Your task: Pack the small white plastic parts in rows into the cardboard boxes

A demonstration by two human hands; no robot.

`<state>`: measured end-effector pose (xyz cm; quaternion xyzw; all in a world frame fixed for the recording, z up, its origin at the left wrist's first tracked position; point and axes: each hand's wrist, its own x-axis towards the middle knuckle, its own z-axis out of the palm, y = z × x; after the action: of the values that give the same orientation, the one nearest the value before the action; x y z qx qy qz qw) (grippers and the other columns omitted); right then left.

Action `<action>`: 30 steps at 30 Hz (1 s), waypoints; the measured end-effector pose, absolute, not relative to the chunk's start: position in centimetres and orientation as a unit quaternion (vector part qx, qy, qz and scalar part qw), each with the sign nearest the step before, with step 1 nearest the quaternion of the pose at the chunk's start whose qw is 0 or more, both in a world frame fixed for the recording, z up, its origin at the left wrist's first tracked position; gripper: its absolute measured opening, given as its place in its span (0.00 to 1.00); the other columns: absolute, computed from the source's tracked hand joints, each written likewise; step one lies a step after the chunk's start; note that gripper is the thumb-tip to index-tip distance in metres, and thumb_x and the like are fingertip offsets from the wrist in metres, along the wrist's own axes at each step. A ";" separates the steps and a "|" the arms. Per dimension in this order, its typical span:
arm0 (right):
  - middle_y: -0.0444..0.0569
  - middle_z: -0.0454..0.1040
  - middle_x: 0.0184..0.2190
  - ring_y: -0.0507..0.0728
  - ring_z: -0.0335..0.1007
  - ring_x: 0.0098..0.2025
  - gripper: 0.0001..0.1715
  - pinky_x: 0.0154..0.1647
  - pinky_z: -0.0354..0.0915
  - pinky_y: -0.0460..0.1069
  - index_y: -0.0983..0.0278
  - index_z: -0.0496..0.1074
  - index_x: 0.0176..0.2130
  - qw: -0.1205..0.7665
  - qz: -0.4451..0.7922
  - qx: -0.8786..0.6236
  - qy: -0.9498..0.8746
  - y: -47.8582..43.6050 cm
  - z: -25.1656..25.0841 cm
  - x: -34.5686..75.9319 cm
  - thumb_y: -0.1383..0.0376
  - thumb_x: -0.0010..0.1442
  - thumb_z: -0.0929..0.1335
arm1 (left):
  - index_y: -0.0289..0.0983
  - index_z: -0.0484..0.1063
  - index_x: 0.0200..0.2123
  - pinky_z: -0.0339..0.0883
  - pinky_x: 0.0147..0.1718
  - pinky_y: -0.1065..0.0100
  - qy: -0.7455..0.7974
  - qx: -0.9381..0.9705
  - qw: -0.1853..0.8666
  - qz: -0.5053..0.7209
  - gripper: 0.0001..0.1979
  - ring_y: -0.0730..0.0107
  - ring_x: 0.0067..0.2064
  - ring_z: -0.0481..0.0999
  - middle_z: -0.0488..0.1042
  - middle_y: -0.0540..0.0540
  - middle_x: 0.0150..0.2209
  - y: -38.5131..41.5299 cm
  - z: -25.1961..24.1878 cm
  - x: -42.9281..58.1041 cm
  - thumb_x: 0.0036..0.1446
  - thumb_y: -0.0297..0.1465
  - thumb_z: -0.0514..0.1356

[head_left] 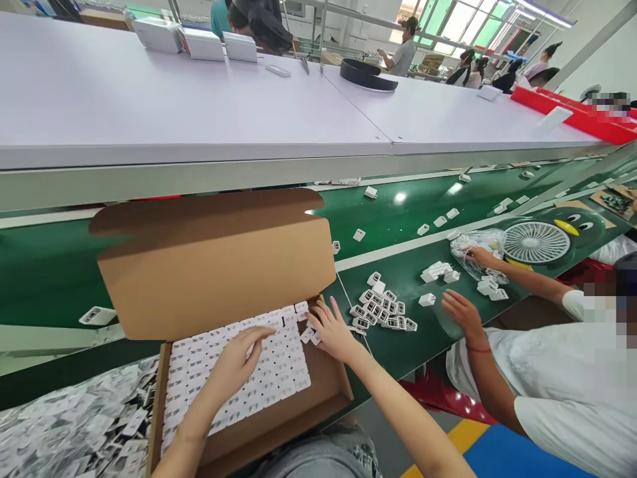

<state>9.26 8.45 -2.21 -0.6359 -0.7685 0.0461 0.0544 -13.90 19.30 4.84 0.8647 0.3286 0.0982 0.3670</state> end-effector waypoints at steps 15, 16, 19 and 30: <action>0.58 0.66 0.48 0.63 0.55 0.56 0.28 0.60 0.23 0.68 0.69 0.58 0.53 0.058 0.090 -0.664 -0.740 7.8 -3.4 8.4 0.71 0.51 0.62 | 0.33 0.70 0.33 0.62 0.41 0.54 0.355 0.929 0.090 0.046 0.09 0.54 0.42 0.66 0.68 0.38 0.37 13.1 -0.1 -5.2 0.52 0.24 0.51; 0.58 0.66 0.49 0.62 0.55 0.56 0.28 0.60 0.23 0.68 0.69 0.58 0.53 0.060 0.093 -0.667 -0.737 7.7 -3.5 8.4 0.72 0.51 0.62 | 0.33 0.70 0.33 0.61 0.40 0.55 0.356 0.930 0.079 0.041 0.10 0.55 0.42 0.65 0.68 0.38 0.37 13.1 -0.5 -4.6 0.51 0.22 0.50; 0.57 0.66 0.49 0.61 0.53 0.57 0.30 0.59 0.22 0.68 0.67 0.56 0.53 0.060 0.107 -0.663 -0.739 7.5 -3.6 8.6 0.75 0.49 0.60 | 0.33 0.70 0.32 0.60 0.40 0.57 0.348 0.933 0.079 0.038 0.13 0.57 0.42 0.65 0.67 0.39 0.36 12.9 -1.4 -4.5 0.51 0.19 0.47; 0.58 0.61 0.54 0.61 0.40 0.63 0.32 0.61 0.30 0.67 0.70 0.55 0.54 0.045 0.103 -0.644 -0.757 8.3 -3.3 8.9 0.77 0.48 0.59 | 0.34 0.69 0.36 0.59 0.40 0.57 0.305 0.947 0.082 0.051 0.12 0.57 0.41 0.64 0.67 0.40 0.37 14.1 -1.9 -5.4 0.49 0.19 0.51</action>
<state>8.89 8.33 -3.32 -0.6440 -0.7568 0.1026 0.0452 -5.44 14.10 -1.89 0.9473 0.3053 0.0513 0.0819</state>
